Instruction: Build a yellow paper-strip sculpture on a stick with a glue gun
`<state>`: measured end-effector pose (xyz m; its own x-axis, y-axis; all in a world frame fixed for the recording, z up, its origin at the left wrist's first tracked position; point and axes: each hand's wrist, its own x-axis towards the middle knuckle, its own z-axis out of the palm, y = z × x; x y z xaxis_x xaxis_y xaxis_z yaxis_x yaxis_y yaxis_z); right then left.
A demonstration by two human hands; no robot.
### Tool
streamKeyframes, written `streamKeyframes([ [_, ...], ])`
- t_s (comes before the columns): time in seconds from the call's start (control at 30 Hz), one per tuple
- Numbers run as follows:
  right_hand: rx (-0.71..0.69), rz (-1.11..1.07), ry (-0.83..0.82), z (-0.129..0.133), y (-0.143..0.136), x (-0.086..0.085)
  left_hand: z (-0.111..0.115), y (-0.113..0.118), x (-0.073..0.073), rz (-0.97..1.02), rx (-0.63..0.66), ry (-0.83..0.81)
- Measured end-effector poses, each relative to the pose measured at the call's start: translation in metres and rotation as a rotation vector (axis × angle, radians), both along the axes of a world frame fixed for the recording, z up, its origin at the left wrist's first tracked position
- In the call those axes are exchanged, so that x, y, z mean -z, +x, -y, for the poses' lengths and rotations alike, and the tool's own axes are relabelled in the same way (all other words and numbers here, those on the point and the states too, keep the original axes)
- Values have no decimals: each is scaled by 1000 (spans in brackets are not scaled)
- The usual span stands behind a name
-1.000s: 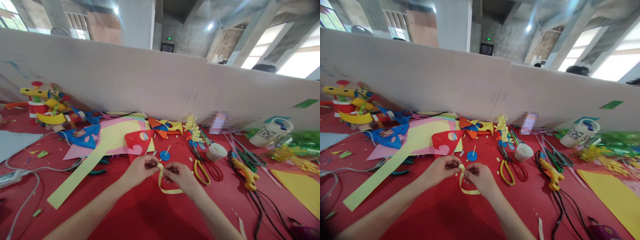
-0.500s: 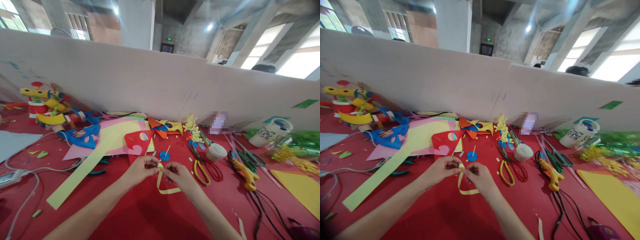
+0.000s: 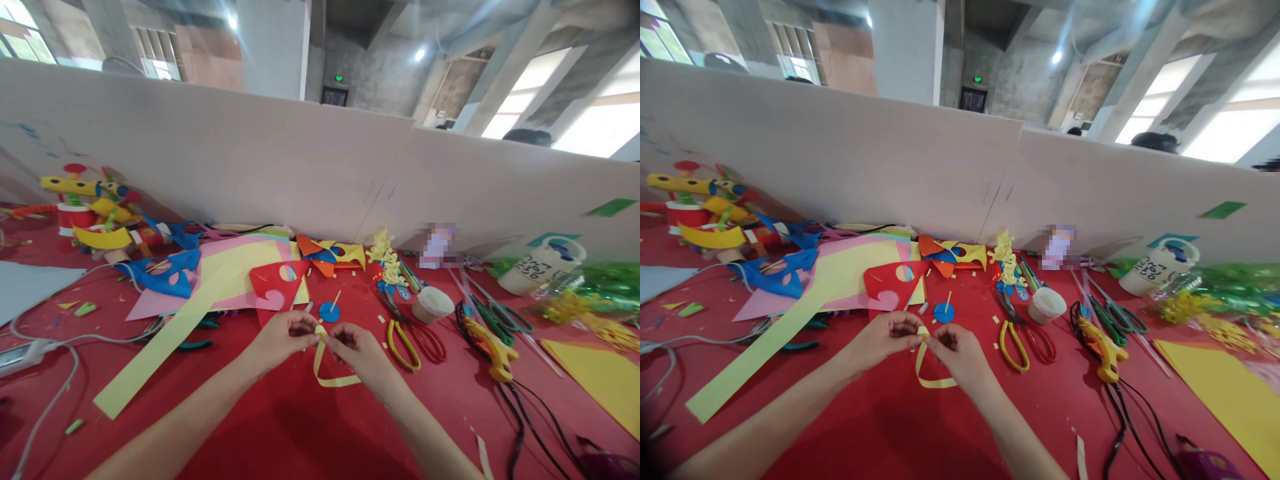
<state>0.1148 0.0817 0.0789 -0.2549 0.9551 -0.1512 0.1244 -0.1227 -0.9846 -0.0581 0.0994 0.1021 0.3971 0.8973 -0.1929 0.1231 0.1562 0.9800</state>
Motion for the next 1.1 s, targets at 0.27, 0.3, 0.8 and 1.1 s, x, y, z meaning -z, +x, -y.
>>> streamKeyframes([
  [0.27,89,51,113,2,-5,-1,1,2,0,6,-8,-14],
  [0.3,87,43,119,2,-5,-2,1,2,-1,16,-12,-26],
  [0.8,66,159,461,7,-3,-11,-1,-3,-9,53,-32,-85],
  [1.1,2,287,654,10,-2,-13,0,-7,-18,-22,58,-53],
])
